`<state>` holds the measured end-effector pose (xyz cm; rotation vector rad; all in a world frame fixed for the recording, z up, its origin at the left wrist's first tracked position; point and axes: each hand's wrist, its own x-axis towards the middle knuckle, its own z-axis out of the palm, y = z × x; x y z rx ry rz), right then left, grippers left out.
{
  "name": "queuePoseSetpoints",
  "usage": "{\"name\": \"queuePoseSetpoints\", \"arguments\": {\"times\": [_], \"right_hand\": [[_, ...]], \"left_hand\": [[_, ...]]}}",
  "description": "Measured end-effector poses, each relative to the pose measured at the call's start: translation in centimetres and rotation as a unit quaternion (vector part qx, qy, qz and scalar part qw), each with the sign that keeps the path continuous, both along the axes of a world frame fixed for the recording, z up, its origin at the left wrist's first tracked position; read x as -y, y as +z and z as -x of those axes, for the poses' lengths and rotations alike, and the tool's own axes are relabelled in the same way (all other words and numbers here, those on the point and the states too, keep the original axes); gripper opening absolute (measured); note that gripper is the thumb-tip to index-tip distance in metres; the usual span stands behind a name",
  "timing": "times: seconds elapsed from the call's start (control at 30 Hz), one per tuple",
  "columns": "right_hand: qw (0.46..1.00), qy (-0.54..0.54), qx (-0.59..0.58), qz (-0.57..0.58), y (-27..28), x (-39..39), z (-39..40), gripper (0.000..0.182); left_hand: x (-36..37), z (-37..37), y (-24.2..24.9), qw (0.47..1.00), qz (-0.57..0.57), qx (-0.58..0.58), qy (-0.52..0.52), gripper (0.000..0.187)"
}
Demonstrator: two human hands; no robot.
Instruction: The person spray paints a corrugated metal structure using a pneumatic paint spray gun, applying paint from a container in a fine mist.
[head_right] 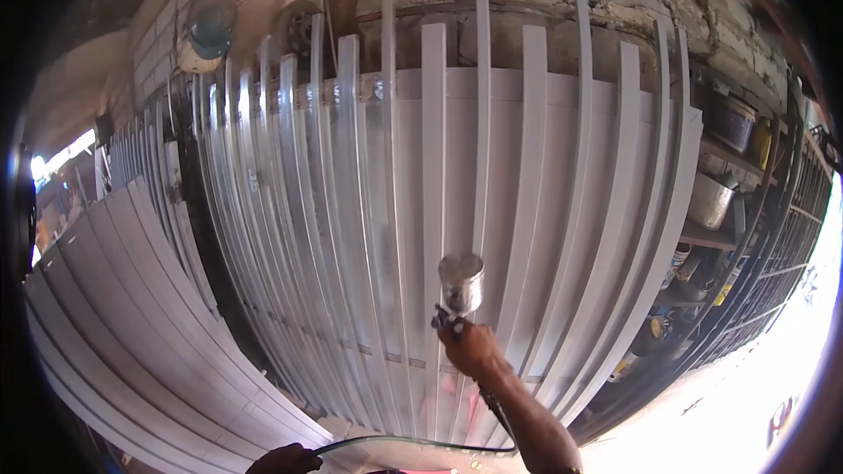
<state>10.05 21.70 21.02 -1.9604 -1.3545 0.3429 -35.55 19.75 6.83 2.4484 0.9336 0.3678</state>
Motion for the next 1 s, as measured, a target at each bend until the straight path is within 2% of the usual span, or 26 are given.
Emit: {"name": "queuePoseSetpoints", "arguments": {"times": [0.07,0.17,0.2,0.3,0.33,0.43,0.57,0.77,0.9,1.0], "right_hand": [[0.999,0.008,0.001,-0.047,3.1,-0.1,0.9,0.032],[0.997,0.008,0.019,-0.077,5.8,-1.5,1.0,0.031],[0.995,-0.004,0.023,-0.098,7.0,-1.7,1.6,0.030],[0.989,-0.015,0.044,-0.141,9.5,-2.9,1.6,0.032],[0.988,-0.014,0.052,-0.144,10.5,-3.2,1.7,0.032],[0.985,-0.013,0.074,-0.158,13.8,-4.3,1.7,0.033],[0.980,-0.031,0.092,-0.176,18.1,-5.8,2.1,0.035],[0.965,-0.047,0.120,-0.230,23.0,-8.5,0.8,0.040],[0.953,-0.068,0.151,-0.255,26.4,-9.7,0.5,0.043],[0.956,-0.067,0.135,-0.251,29.4,-9.2,1.5,0.046]], "left_hand": [[-0.4,0.0,0.0,1.000,-0.011,0.006,0.000,0.020],[-1.2,0.0,0.4,0.997,0.052,-0.007,0.053,0.024],[-1.6,0.6,-0.5,0.999,0.029,0.028,0.024,0.030],[-1.2,-0.3,2.5,0.989,0.106,0.040,0.096,0.033],[-1.3,-0.2,2.4,0.991,0.082,0.046,0.090,0.025],[-2.3,0.0,2.3,0.978,0.132,-0.087,0.134,0.048],[-2.0,-0.4,4.1,0.984,0.121,-0.009,0.128,0.046],[-1.8,-0.8,6.2,0.980,0.116,-0.002,0.163,0.041],[-1.4,-1.0,7.1,0.978,0.118,0.044,0.166,0.039],[-1.4,-1.4,8.0,0.976,0.126,0.058,0.165,0.037]]}}
